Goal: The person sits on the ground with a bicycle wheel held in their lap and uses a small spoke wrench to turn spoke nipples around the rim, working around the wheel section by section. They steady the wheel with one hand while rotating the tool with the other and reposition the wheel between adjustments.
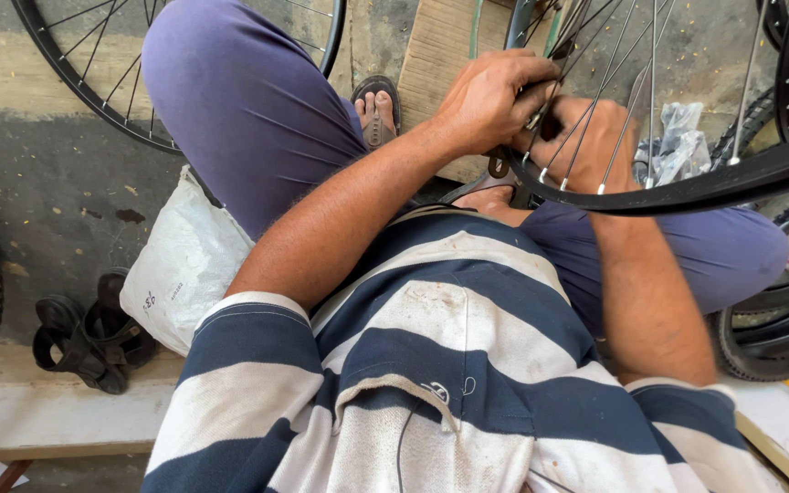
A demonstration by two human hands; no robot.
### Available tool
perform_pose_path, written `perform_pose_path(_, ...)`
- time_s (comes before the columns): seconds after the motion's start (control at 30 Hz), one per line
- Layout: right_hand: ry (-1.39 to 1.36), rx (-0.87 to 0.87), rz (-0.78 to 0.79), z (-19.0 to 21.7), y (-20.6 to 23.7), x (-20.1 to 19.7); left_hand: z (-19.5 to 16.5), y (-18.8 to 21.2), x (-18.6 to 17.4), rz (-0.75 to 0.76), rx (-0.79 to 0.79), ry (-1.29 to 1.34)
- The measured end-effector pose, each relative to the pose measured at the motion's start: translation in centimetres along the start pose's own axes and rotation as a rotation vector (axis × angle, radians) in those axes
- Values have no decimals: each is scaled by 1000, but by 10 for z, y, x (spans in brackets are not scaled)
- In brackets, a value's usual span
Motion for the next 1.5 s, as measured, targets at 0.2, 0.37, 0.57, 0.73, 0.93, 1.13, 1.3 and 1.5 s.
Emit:
perform_pose_path(0.2,-383,59,155,-18,1,24,-5,-2,-3,3,24,8)
perform_pose_path(0.37,-985,205,580,-38,-7,45,9,-7,-9,-49,-134,151)
perform_pose_path(0.57,-994,297,590,-37,-8,42,35,-13,2,-45,-214,212)
perform_pose_path(0.73,-1005,382,250,-29,13,15,42,-11,13,-24,-170,111)
perform_pose_path(0.93,-957,438,-59,-36,12,9,26,-11,10,-52,-80,64)
perform_pose_path(1.13,-859,322,17,-25,13,18,6,-9,1,-3,-4,117)
perform_pose_path(1.3,-892,253,-1,-17,13,14,5,-9,3,62,-35,136)
perform_pose_path(1.5,-1049,339,3,-15,26,5,5,-1,10,391,19,411)
Point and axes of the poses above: each hand's wrist, its own y-axis away from the middle knuckle, its own x-axis out of the palm, z = x × y, the point moved 7 cm from there along -y, towards the middle knuckle, and after that the axes turned 9 degrees about -z, right-handed, at the moved point
